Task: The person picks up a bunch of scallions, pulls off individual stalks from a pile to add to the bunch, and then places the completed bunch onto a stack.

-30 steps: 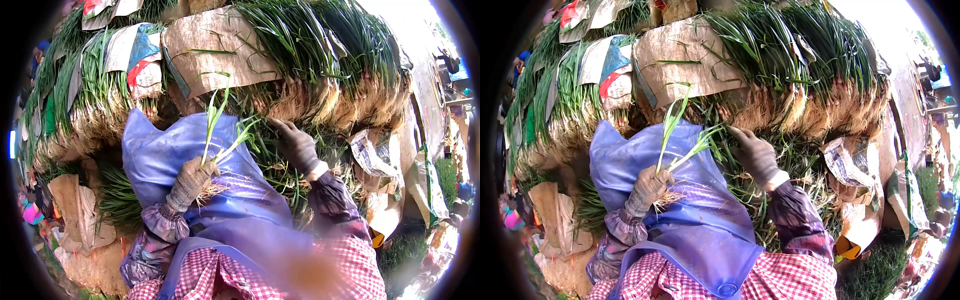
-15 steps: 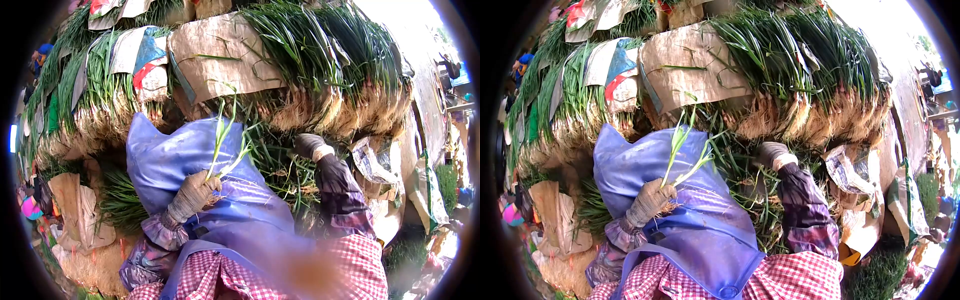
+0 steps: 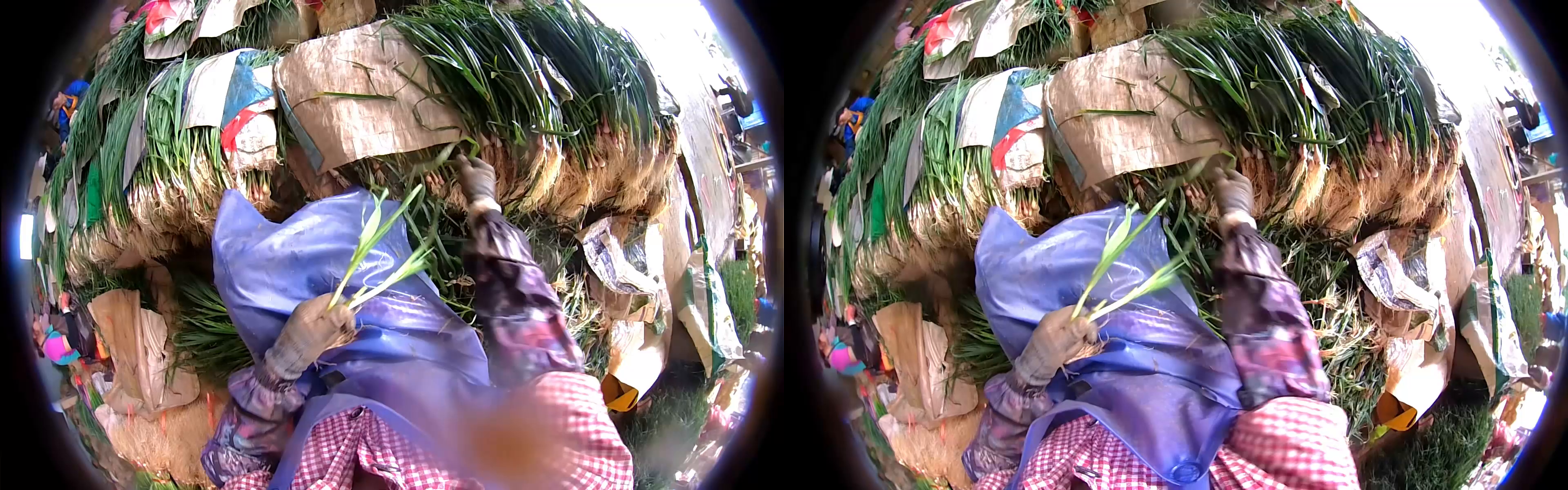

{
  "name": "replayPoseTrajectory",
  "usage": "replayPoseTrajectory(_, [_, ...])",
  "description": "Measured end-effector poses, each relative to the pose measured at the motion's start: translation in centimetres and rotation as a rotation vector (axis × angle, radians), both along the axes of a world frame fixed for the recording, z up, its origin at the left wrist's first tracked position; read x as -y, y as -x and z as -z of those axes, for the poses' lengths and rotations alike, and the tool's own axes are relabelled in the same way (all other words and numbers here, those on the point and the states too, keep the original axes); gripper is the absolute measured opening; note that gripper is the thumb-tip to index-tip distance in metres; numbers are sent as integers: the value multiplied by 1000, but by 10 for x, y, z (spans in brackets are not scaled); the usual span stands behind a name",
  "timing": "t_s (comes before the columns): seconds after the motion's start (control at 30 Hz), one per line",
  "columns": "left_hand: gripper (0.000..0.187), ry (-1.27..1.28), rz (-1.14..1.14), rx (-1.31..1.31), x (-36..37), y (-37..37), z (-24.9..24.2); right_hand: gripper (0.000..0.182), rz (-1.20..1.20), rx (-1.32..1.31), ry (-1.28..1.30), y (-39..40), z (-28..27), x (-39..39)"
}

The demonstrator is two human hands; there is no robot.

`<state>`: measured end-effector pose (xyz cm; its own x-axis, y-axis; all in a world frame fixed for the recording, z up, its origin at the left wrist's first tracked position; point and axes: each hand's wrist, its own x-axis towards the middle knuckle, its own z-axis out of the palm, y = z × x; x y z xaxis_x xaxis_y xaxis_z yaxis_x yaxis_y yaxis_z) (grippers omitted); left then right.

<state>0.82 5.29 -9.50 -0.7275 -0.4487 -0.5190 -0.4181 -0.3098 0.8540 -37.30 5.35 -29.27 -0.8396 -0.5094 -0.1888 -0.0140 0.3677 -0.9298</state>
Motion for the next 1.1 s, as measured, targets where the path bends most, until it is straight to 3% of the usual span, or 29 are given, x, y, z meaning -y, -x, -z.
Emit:
replayPoseTrajectory(0.03, [33, -37, -22, -32, 0, -5, -3, 26, -168, -30, -121, 4, -23, -24])
replayPoseTrajectory(0.07, [33, -157, -185, -66, 2, -3, -23, 26, -284, -51, -201, 11, -18, -46])
replayPoseTrajectory(0.1, [34, -143, -273, -128, 9, -4, -28, 24, -466, -218, -381, 16, -13, -73])
replayPoseTrajectory(0.13, [36, -59, -366, -240, 16, 2, -35, 20, -583, -261, -654, 9, -23, -92])
replayPoseTrajectory(0.17, [38, -58, -440, -409, 24, 12, -47, 23, -883, -284, -937, 4, -25, -110])
replayPoseTrajectory(0.2, [38, 9, -369, -683, 39, 20, -48, 30, -1184, -294, -1219, -1, -25, -127])
replayPoseTrajectory(0.23, [37, 44, -367, -814, 51, 34, -56, 39, -1369, -155, -1302, -11, -17, -142])
replayPoseTrajectory(0.27, [34, 96, -516, -869, 53, 56, -63, 41, -1590, -349, -1195, -21, -24, -153])
replayPoseTrajectory(0.3, [35, 8, -437, -988, 69, 67, -56, 41, -1543, -339, -1365, -28, -23, -143])
replayPoseTrajectory(0.37, [35, -71, -476, -992, 86, 104, -38, 40, -983, -308, -1047, -23, -67, -104])
replayPoseTrajectory(0.43, [37, -369, -489, -905, 90, 137, -10, 35, -519, -727, -637, -9, -70, -74])
replayPoseTrajectory(0.5, [36, -758, -451, -813, 94, 161, 28, 32, -220, -756, -603, 14, -77, -28])
replayPoseTrajectory(0.57, [36, -716, -619, -588, 80, 178, 45, 31, -229, -702, -755, 36, -73, 0])
replayPoseTrajectory(0.63, [37, -725, -484, -587, 77, 175, 81, 31, -230, -772, -651, 43, -55, 8])
replayPoseTrajectory(0.7, [37, -673, -574, -495, 67, 179, 92, 29, -265, -755, -534, 26, -63, 7])
replayPoseTrajectory(0.73, [38, -568, -543, -455, 66, 178, 106, 23, -315, -580, -355, 15, -62, 4])
replayPoseTrajectory(0.77, [37, -540, -566, -416, 62, 182, 109, 20, -386, -71, 16, -4, -69, -2])
replayPoseTrajectory(0.83, [29, -507, -440, -280, 60, 178, 107, 17, -455, 363, 224, -46, -90, -13])
replayPoseTrajectory(0.9, [12, -606, -666, -273, 45, 189, 110, 18, -389, 661, 38, -73, -120, -18])
replayPoseTrajectory(0.93, [13, -584, -601, -228, 47, 185, 107, 21, -466, 302, 72, -77, -116, -13])
replayPoseTrajectory(0.97, [14, -560, -539, -185, 49, 181, 104, 26, -368, 565, 106, -75, -121, -10])
replayPoseTrajectory(1.07, [17, -354, -454, -149, 44, 176, 101, 29, -400, 430, 36, -59, -96, 13])
replayPoseTrajectory(1.1, [18, -365, -462, -130, 44, 176, 100, 27, -422, 97, -74, -59, -85, 15])
